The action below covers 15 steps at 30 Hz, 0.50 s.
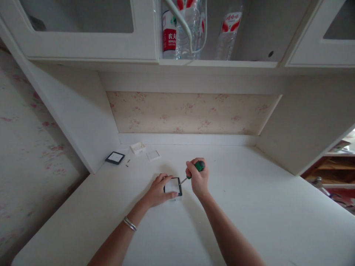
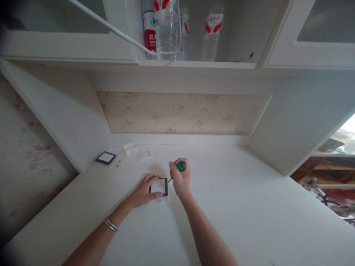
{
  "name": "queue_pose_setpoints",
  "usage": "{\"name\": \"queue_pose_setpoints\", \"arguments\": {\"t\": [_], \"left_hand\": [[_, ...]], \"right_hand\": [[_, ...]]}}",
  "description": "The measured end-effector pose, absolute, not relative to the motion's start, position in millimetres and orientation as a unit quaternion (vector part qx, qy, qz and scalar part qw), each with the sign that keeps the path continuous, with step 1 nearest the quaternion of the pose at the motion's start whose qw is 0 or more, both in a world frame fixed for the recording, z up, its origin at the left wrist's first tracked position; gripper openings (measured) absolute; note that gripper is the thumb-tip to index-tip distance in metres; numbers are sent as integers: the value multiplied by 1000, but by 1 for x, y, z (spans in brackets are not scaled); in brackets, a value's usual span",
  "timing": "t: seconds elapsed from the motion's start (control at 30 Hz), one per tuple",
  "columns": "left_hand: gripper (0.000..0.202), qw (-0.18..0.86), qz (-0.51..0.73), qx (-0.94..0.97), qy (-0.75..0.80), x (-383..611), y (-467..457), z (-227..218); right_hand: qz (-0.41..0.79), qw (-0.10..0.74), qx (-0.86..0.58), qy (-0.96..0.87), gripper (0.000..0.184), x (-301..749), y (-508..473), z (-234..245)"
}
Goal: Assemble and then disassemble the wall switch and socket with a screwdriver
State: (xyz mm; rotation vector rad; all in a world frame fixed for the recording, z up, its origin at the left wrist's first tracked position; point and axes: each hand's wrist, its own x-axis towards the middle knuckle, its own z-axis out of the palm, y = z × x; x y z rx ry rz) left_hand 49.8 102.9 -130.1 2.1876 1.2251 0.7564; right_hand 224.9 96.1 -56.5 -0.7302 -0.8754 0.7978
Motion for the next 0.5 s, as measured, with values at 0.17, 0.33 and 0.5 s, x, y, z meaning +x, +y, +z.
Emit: {"name": "queue_pose_setpoints", "arguments": {"t": [0.17,0.33,0.5], "left_hand": [[68,248,276,806,462,55,102,-129],[67,249,283,800,467,56,105,-134],[67,251,285,797,470,57,104,-135]], "right_hand": [[398,809,-297,-314,28,233,104,-61],[404,845,-275,-218,31,254,107,-85],[404,856,-282,-158,32,264,104,-105]]}}
